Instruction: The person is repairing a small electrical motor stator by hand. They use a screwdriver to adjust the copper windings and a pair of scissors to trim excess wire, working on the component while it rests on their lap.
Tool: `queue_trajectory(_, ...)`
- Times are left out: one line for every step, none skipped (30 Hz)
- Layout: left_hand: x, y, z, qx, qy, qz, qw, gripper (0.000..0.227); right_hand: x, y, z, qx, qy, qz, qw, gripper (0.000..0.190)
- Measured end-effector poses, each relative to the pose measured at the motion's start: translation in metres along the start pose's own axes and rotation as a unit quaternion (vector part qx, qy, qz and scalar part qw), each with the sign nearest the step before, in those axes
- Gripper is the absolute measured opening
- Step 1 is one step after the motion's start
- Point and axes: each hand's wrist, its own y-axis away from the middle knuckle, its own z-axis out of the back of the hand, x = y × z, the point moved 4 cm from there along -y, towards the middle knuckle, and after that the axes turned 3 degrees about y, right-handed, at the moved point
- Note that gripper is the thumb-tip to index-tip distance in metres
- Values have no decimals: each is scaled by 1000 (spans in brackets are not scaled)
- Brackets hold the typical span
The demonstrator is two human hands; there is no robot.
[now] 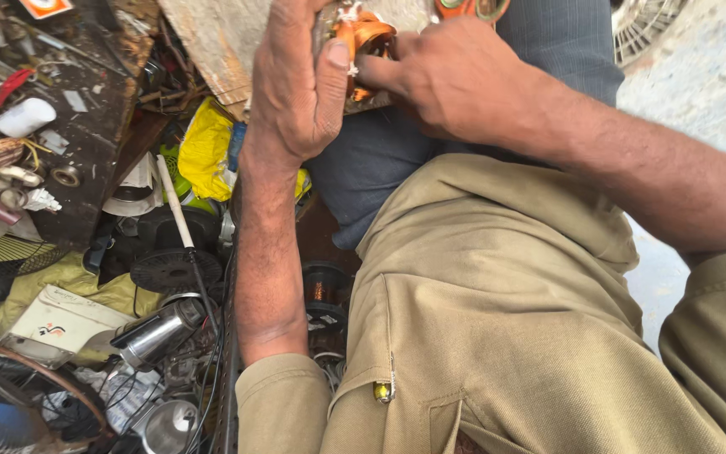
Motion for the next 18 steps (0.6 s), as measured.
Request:
queue_trajectory(1, -1, 1, -1, -1, 5, 1000, 31, 2, 3, 6, -42, -36, 23, 998, 37)
queue_trajectory(2, -2, 2, -5, -16, -7, 1000, 28, 4, 7, 13, -84, -71, 47, 993, 40)
queue_trajectory(4, -1, 3, -8, -28, -11, 1000, 25, 3, 13, 19, -123, -108, 18, 986, 34)
queue_trajectory(5, 0, 3, -11, -40, -15, 999, 22, 1, 20, 25, -162, -145, -10, 976, 29)
queue_trajectory(9, -1, 3, -9, -48, -13, 999, 18, 0, 26, 27, -200, -183, -41, 962, 23)
queue_trajectory(11, -1, 3, -7, -56, -11, 998, 14, 0, 26, 28, -216, -134, -42, 966, 22)
queue_trajectory(13, -3, 4, -16, -49, -20, 998, 13, -3, 25, 29, -236, -80, -48, 967, 22)
queue_trajectory(14, -6, 7, -26, -42, -28, 998, 12, -5, 23, 30, -255, -26, -54, 965, 23)
queue_trajectory(15, -13, 10, -35, -35, -41, 998, 12, -8, 17, 30, -268, -60, -40, 961, 19)
queue_trajectory(19, -20, 11, -12, -46, -36, 998, 13, -10, 10, 28, -281, -93, -26, 955, 15)
queue_trajectory(22, -25, 13, 9, -58, -26, 998, 15, -9, 4, 26, -289, -130, -7, 948, 11)
queue_trajectory(25, -28, 14, 30, -69, -16, 997, 18, -9, 0, 23, -286, -171, -21, 943, 8)
queue_trajectory(31, -31, 17, 28, -39, 23, 999, 20, -9, -5, 22, -283, -212, -31, 935, 6)
queue_trajectory(36, -34, 19, 27, -8, 62, 998, 22, -10, -9, 22, -279, -253, -40, 925, 6)
queue_trajectory(41, -35, 18, 30, 27, 103, 994, 25, -9, -8, 23, -280, -236, -51, 929, 9)
queue_trajectory(43, -37, 17, 35, 22, 118, 992, 26, -7, -5, 25, -281, -219, -62, 933, 12)
queue_trajectory(45, -39, 17, 40, 17, 133, 990, 26, -5, -1, 26, -283, -200, -73, 935, 16)
queue_trajectory(48, -40, 16, 46, 12, 147, 988, 27, -1, 3, 27, -291, -198, -73, 933, 18)
